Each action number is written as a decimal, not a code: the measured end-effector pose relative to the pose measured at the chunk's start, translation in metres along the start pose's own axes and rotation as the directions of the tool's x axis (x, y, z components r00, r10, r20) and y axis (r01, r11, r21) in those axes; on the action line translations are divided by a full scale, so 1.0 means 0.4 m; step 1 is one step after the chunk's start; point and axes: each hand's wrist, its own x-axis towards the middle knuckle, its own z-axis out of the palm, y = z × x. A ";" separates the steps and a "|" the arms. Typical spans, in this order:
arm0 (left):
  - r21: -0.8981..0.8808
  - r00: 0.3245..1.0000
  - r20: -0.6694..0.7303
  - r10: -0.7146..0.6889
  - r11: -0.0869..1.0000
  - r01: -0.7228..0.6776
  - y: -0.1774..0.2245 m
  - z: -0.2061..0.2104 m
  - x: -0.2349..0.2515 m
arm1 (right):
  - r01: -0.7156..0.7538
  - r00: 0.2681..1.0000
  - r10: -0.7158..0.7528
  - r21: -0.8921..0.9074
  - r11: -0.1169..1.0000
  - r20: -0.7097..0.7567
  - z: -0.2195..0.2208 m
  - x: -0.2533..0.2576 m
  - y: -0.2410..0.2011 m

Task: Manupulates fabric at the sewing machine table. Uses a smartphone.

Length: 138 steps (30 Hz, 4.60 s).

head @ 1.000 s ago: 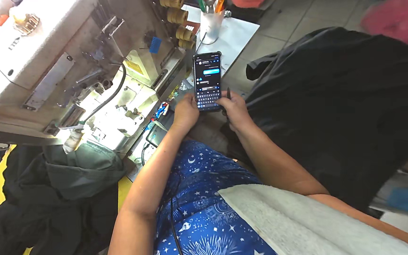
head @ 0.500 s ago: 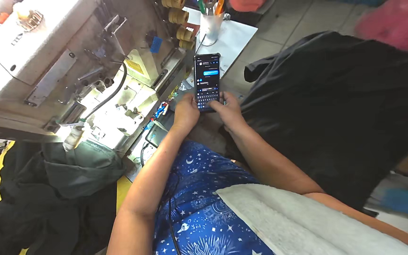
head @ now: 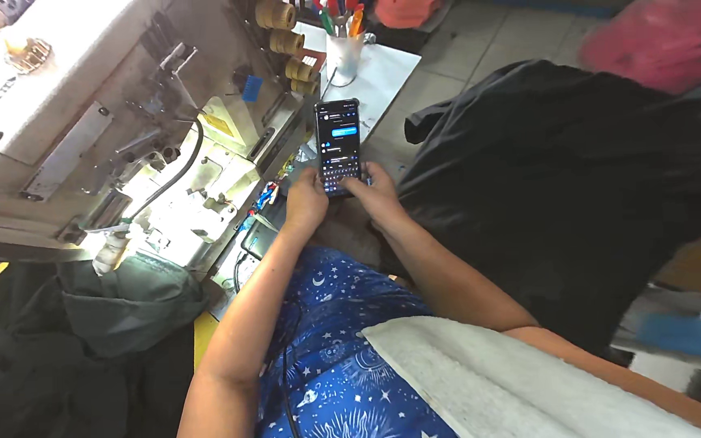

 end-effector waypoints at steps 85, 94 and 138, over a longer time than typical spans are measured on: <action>-0.078 1.000 -0.004 -0.002 0.997 0.002 -0.006 -0.013 0.002 | 0.003 1.000 -0.005 0.071 0.997 0.017 -0.036 0.025 -0.019; -0.063 1.000 -0.004 0.016 0.998 -0.016 -0.007 -0.013 -0.001 | 0.072 0.995 -0.071 -0.003 0.997 0.074 -0.037 0.015 -0.005; -0.130 1.000 -0.026 0.002 0.992 -0.005 -0.014 -0.012 0.001 | 0.087 0.992 -0.088 0.017 0.996 0.087 -0.039 0.013 -0.009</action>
